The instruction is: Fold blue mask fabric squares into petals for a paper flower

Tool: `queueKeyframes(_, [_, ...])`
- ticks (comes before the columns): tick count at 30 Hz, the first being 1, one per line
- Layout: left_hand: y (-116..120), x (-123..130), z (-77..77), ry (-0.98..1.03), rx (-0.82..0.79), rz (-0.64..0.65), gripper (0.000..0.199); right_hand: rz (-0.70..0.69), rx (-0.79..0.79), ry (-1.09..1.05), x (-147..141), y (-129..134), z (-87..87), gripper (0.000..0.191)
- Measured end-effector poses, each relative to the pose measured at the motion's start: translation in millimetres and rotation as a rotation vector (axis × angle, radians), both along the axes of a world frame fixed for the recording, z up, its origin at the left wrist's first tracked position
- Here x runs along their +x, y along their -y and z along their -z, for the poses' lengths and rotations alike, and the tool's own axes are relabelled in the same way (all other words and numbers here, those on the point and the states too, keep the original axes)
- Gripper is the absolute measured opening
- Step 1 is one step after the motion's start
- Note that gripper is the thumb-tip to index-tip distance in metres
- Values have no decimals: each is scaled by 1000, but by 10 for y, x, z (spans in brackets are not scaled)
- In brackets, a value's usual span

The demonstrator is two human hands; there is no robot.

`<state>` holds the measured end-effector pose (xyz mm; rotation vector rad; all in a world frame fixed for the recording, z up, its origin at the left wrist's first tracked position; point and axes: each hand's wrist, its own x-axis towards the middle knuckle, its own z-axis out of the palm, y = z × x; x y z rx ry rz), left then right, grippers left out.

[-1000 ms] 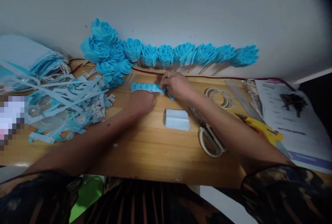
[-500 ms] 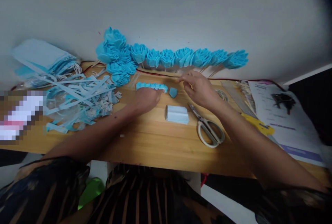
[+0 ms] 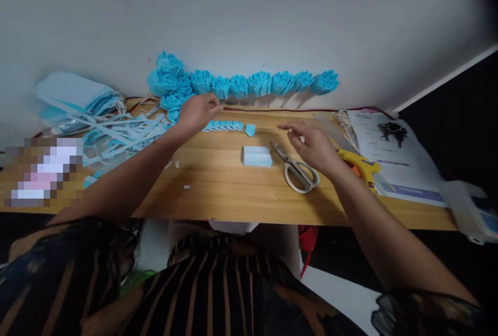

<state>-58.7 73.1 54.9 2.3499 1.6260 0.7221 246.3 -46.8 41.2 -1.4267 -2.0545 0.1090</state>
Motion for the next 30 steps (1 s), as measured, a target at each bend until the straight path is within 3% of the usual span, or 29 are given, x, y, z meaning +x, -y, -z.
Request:
queueKeyframes(3, [89,-253,-97,-37,19,-28,30,23,-39,30,96,210,129,36])
queueKeyframes(6, [244,-488,-52,-158,-15,-9,30,25,-39,105,184,436,237,37])
queueKeyframes(11, [777,-721,191,-339,-42,124,30,51,-68,229,254,789,399,42])
queueKeyframes(15, [1330,-710,432,-359,48,259,33,78,-108,210,285,956,586,48])
queueKeyframes(18, [1543,-684,599,-377,72,338,36,99,-133,175,312,989,699,49])
queueKeyframes(23, [1445,-846,700,-357,120,219,32,95,-108,101,341,952,735,47])
queueKeyframes(30, [1231,-1189,629,-467,132,3,30,171,-28,147,314,954,719,42])
